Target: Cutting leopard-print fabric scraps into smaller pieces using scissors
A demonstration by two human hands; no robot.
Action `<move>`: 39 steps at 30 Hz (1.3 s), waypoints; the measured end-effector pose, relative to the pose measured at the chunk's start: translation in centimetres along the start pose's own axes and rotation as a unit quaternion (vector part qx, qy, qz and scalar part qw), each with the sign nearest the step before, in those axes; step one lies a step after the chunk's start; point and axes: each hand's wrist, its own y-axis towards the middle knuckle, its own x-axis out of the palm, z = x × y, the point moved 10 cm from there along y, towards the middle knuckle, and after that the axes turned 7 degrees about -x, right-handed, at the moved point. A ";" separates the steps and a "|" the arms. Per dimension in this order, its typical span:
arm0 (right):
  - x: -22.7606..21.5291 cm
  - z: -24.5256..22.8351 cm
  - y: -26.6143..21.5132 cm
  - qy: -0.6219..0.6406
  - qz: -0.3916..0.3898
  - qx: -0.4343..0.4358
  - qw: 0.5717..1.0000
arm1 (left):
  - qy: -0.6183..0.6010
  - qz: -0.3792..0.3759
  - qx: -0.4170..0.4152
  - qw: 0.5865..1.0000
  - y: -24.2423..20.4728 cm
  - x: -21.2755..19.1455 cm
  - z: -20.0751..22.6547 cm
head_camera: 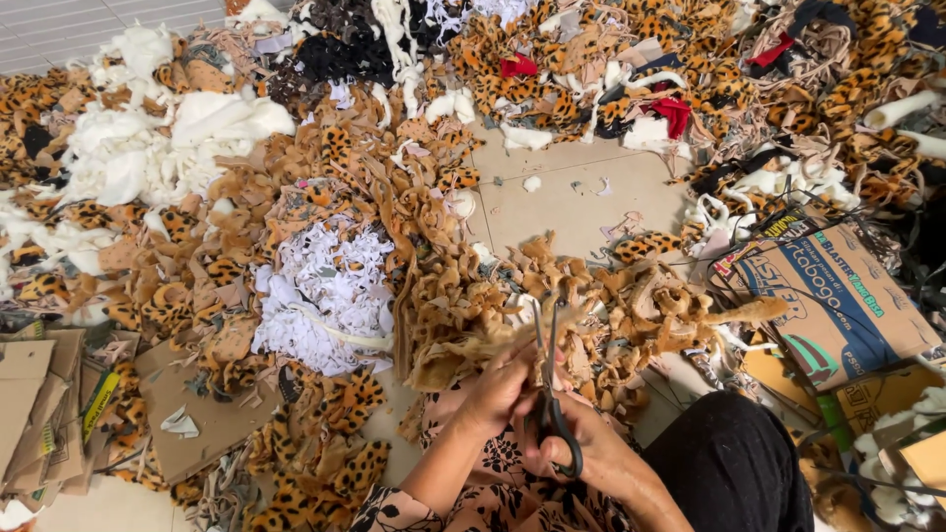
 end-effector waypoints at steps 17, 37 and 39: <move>-11.7 2.8 -0.5 -0.144 0.268 0.057 0.951 | 0.321 0.232 -0.031 0.918 4.3 -1.7 2.6; -21.2 -10.7 -0.7 -0.395 0.400 -0.103 0.821 | 0.130 0.304 -0.043 0.943 -0.8 -9.4 0.6; -24.4 -12.3 -1.8 -0.411 0.416 -0.120 0.802 | 0.099 0.326 -0.012 0.940 -1.7 -9.5 1.5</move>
